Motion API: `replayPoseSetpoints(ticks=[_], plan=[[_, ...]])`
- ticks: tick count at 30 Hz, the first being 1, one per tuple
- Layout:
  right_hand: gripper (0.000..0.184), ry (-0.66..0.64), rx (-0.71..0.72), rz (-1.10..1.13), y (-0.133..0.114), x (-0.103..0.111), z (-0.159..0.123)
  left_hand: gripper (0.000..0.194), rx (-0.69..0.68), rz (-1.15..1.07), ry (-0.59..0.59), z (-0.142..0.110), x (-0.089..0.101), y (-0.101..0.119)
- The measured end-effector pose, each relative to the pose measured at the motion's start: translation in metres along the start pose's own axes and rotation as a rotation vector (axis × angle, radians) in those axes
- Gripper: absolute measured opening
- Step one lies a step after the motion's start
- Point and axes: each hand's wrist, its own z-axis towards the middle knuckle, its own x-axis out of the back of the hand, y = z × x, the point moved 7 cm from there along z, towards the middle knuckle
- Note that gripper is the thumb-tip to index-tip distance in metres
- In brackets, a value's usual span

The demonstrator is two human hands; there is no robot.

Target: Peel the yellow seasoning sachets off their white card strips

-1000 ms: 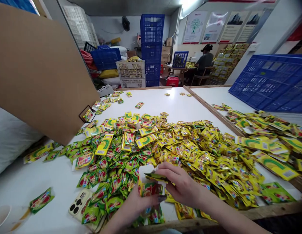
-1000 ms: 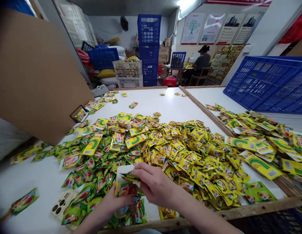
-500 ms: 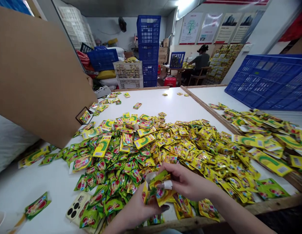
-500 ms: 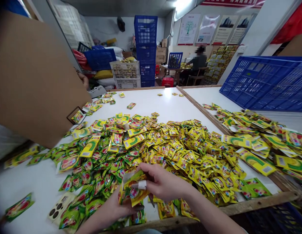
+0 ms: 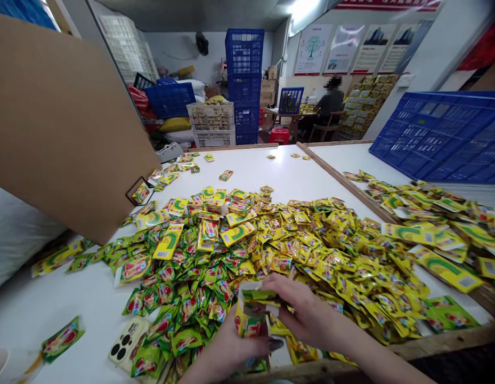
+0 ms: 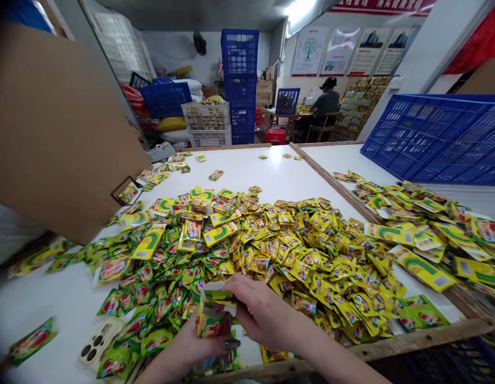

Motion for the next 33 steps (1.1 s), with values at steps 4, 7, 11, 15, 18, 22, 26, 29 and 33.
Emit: replayPoseSetpoints(ticks=[4, 7, 11, 15, 18, 22, 26, 29, 33], plan=[[0.025, -0.163, -0.243, -0.042, 0.008, 0.002, -0.002, 0.039, 0.032, 0.04, 0.039, 0.001, -0.004, -0.004], [0.023, -0.228, -0.257, -0.042, 0.01, 0.004, -0.002, 0.044, 0.061, 0.078, 0.057, 0.002, -0.004, -0.02], [0.022, -0.185, -0.298, 0.01, 0.014, 0.006, -0.004, 0.051, 0.054, 0.102, 0.115, 0.002, 0.006, -0.045], [0.025, -0.174, -0.283, -0.111, 0.005, 0.001, -0.005, 0.041, 0.071, 0.155, 0.109, 0.0, 0.006, -0.05], [0.025, -0.35, -0.2, -0.208, -0.008, -0.012, -0.005, 0.03, 0.065, 0.225, 0.023, -0.001, -0.005, -0.038], [0.033, -0.332, -0.191, -0.109, -0.01, -0.005, -0.004, 0.03, 0.013, 0.163, -0.017, -0.004, -0.011, -0.02], [0.032, -0.174, -0.121, -0.006, -0.001, 0.0, -0.009, 0.034, 0.021, 0.169, -0.016, -0.007, -0.007, -0.026], [0.028, -0.192, -0.087, 0.04, 0.007, -0.015, -0.017, 0.04, 0.042, 0.215, -0.052, -0.008, -0.008, -0.04], [0.029, -0.314, -0.154, 0.169, 0.01, -0.031, -0.029, 0.058, -0.055, 0.241, -0.104, -0.008, -0.013, -0.042]])
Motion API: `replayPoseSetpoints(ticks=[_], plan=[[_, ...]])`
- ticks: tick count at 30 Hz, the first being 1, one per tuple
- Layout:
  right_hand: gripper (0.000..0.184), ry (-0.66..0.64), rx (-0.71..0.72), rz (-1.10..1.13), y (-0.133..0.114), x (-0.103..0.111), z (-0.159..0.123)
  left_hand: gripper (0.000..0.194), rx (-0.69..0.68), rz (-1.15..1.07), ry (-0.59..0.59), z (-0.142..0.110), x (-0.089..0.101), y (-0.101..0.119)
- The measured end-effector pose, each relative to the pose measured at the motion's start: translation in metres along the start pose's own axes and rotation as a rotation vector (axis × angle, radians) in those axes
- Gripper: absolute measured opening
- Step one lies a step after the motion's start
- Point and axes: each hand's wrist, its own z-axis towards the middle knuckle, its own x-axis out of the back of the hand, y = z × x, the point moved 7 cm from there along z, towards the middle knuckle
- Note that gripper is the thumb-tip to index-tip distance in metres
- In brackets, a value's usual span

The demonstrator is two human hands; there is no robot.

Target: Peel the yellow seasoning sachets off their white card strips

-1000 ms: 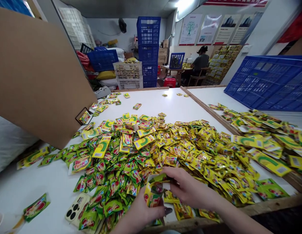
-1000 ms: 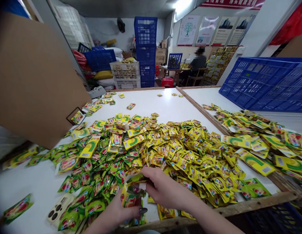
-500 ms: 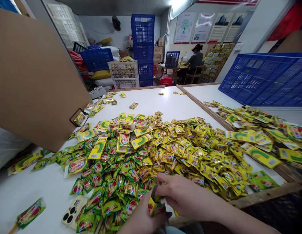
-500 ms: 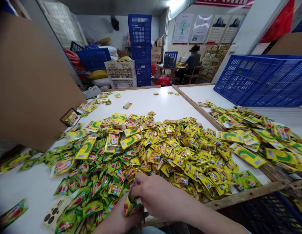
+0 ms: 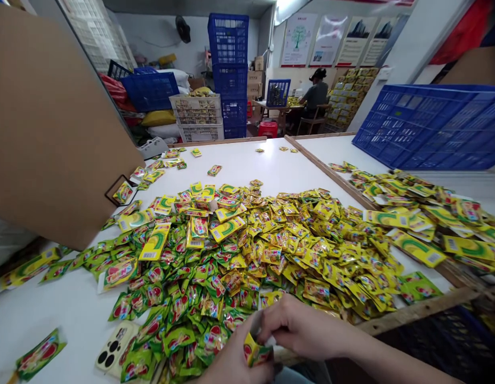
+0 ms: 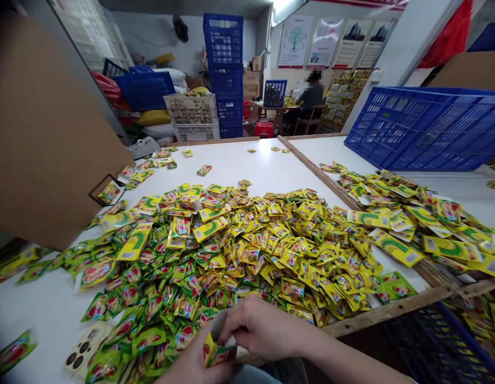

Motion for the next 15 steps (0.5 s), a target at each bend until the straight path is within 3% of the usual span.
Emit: replayPoseSetpoints(ticks=[4, 7, 11, 13, 15], plan=[[0.029, -0.069, -0.081, 0.079, -0.003, 0.002, -0.009, 0.06, -0.039, 0.103, 0.003, 0.0, -0.001, 0.004], [0.019, -0.029, -0.084, 0.113, -0.004, -0.003, -0.009, 0.074, 0.0, 0.262, 0.054, 0.0, 0.004, 0.003], [0.019, 0.039, -0.372, 0.442, 0.024, -0.031, -0.01, 0.083, 0.024, 0.455, 0.156, 0.0, 0.014, 0.009], [0.018, 0.151, -0.441, 0.496, 0.034, -0.037, -0.012, 0.082, 0.006, 0.476, 0.208, 0.001, 0.019, 0.012], [0.017, 0.313, -0.311, 0.292, 0.029, -0.028, -0.013, 0.084, -0.016, 0.397, 0.219, 0.002, 0.019, 0.013]])
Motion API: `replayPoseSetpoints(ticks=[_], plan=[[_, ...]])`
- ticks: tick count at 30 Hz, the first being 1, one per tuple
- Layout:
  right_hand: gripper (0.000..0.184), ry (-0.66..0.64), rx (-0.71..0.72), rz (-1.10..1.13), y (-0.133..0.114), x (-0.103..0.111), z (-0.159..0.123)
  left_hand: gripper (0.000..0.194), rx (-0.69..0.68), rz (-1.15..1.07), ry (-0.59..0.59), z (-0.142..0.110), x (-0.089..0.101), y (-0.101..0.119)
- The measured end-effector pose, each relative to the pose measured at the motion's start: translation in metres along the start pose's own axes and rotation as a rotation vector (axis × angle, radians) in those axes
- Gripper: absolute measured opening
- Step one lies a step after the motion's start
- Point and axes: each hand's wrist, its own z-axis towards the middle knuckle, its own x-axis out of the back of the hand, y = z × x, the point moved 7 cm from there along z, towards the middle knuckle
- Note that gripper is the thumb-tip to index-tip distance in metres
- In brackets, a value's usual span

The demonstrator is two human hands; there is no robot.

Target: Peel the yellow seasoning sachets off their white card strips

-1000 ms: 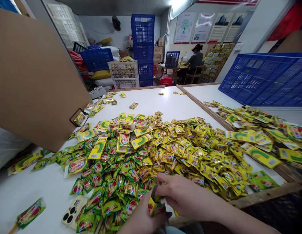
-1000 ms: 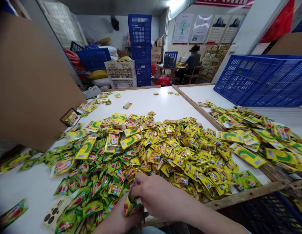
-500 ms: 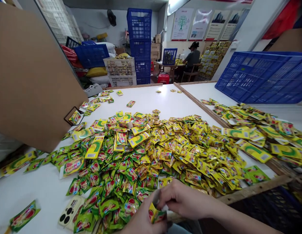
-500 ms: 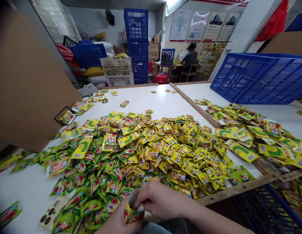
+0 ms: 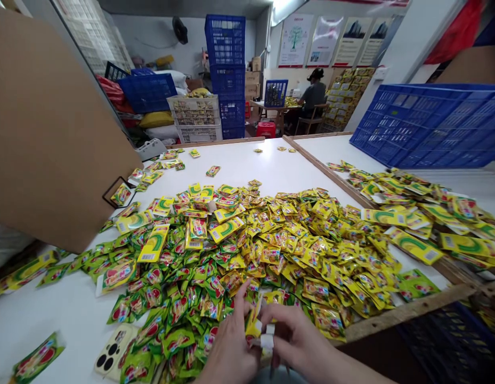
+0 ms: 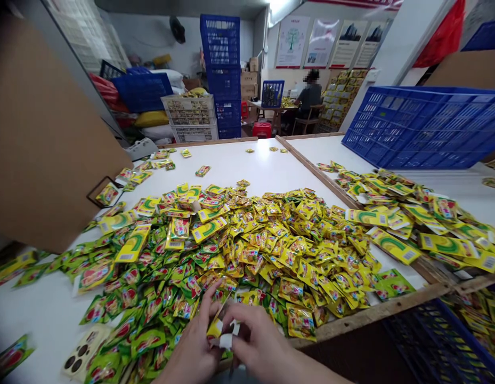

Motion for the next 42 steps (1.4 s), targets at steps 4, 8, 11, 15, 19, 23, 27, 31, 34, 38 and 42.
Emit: replayPoseSetpoints(ticks=[4, 8, 11, 15, 19, 23, 27, 31, 34, 38, 42], plan=[[0.032, 0.091, 0.358, -0.314, -0.019, 0.001, -0.007, 0.094, 0.054, -0.297, -0.115, 0.001, -0.018, -0.005], [0.017, 0.137, 0.268, -0.292, -0.012, 0.04, -0.017, 0.102, -0.027, -0.421, -0.301, -0.003, -0.032, 0.003], [0.016, 0.484, 0.189, -0.547, -0.019, 0.137, -0.05, 0.073, -0.107, -0.195, -0.079, 0.001, 0.004, 0.003], [0.033, 1.151, -0.235, -1.249, -0.034, 0.252, -0.109, 0.027, -0.073, 0.169, 0.282, 0.007, 0.071, -0.01], [0.021, 0.762, -0.014, -1.107, -0.013, 0.186, -0.059, 0.023, -0.134, 0.426, 0.355, 0.015, 0.078, -0.012], [0.021, 0.25, 0.013, -1.058, 0.033, 0.056, 0.011, 0.029, -0.286, 0.734, 0.282, 0.025, 0.04, -0.003], [0.025, 0.227, -0.014, -0.991, 0.052, 0.032, 0.023, 0.021, -0.364, 0.6, 0.17, 0.029, 0.025, -0.006], [0.015, 0.216, -0.013, -0.402, 0.044, 0.053, 0.008, 0.015, -0.145, 0.019, 0.227, 0.035, 0.04, -0.029], [0.006, 0.157, 0.045, -0.022, 0.021, 0.051, 0.01, 0.023, -0.025, -0.171, 0.228, 0.036, 0.038, -0.035], [0.006, 0.201, 0.137, 0.033, -0.001, 0.042, 0.028, 0.032, -0.048, -0.353, 0.164, 0.029, 0.029, -0.021], [0.01, 0.297, 0.187, -0.041, -0.001, 0.043, 0.04, 0.03, 0.003, -0.521, 0.134, 0.023, 0.022, -0.019]])
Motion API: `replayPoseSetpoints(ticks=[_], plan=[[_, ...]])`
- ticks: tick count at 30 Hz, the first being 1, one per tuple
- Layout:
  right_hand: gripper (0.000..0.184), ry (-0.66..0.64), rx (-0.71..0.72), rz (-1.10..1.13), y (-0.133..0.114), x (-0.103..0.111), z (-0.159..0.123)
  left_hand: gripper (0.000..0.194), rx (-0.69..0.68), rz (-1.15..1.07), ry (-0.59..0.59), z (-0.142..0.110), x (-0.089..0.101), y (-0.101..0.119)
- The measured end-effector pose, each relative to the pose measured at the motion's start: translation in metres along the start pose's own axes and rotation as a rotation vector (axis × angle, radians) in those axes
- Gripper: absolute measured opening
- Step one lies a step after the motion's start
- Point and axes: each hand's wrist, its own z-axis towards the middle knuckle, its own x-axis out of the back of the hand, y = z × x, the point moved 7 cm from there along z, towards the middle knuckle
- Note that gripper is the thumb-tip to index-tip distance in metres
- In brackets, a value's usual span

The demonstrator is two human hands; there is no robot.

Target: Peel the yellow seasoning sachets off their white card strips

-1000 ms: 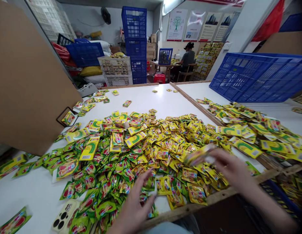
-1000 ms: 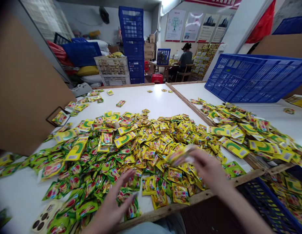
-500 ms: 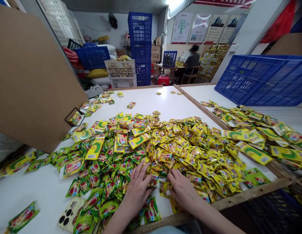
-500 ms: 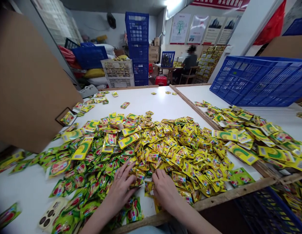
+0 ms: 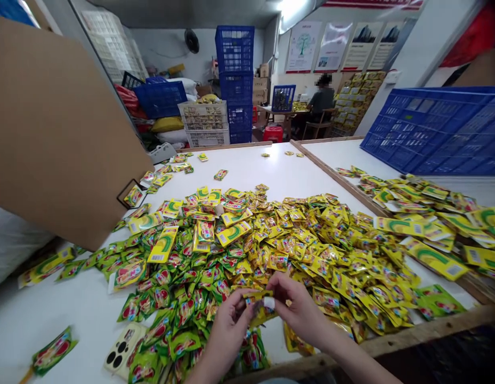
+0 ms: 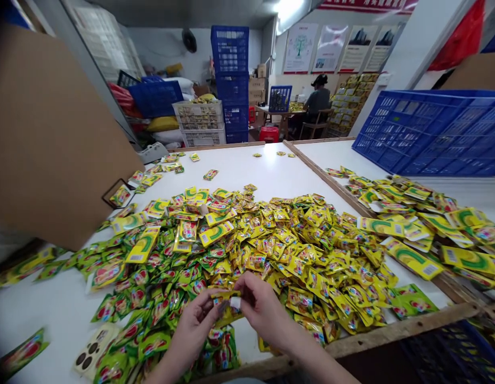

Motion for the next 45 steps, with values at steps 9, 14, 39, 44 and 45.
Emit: replayPoseSetpoints(ticks=[9, 14, 39, 44, 45], plan=[[0.036, -0.124, -0.286, 0.468, 0.043, -0.019, -0.002, 0.027, -0.358, 0.747, 0.052, 0.026, 0.013, 0.054], [0.024, -0.009, -0.264, 0.184, 0.055, 0.0, -0.012, 0.037, -0.227, 1.157, 0.5, 0.094, 0.103, 0.098], [0.025, -0.262, -0.321, 0.942, 0.002, -0.055, -0.016, 0.061, 0.152, -0.656, 0.33, -0.018, 0.021, 0.012], [0.025, -0.219, -0.381, 0.809, 0.013, -0.037, -0.039, 0.043, 0.373, -0.809, 0.182, -0.051, 0.006, -0.007], [0.023, -0.201, -0.382, 0.789, 0.012, -0.027, -0.041, 0.039, 0.397, -0.813, 0.142, -0.055, 0.004, -0.004]])
